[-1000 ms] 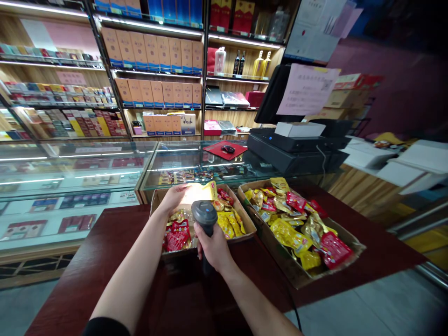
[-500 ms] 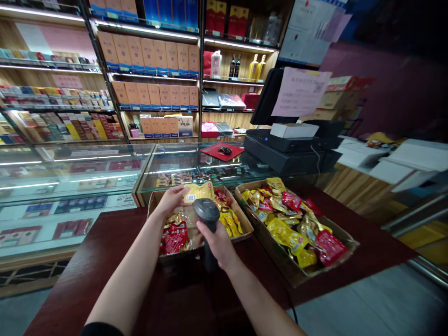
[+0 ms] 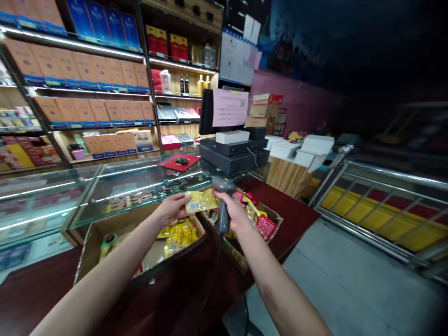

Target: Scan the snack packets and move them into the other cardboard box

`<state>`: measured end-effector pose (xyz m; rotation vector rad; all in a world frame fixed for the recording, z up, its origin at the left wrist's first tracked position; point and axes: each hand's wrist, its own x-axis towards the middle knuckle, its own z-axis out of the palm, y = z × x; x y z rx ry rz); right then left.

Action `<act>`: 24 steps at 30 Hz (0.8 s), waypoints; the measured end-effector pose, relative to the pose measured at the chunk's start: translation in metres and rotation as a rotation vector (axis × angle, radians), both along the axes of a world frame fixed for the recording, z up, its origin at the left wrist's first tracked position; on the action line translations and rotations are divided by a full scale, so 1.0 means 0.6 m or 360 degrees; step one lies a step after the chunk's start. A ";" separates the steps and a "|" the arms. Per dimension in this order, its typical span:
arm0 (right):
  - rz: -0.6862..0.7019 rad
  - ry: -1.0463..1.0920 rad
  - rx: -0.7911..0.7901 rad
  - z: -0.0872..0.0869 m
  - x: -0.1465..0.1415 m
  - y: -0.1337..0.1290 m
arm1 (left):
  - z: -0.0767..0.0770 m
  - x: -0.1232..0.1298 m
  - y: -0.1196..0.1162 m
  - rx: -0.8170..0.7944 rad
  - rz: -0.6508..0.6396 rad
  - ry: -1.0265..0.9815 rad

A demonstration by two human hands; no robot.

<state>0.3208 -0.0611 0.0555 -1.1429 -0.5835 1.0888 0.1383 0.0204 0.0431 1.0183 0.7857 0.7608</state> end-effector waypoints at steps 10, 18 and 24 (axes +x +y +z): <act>-0.0470 -0.0123 -0.0029 0.002 0.205 -0.057 | -0.004 0.226 -0.039 0.0012 -0.0355 0.0348; -0.0323 -0.0242 0.0080 0.005 0.126 -0.049 | 0.018 0.064 -0.021 0.0206 -0.0194 0.0534; 0.0194 -0.0215 0.0098 -0.023 -0.036 -0.001 | -0.001 -0.149 -0.016 0.0155 0.0170 0.0641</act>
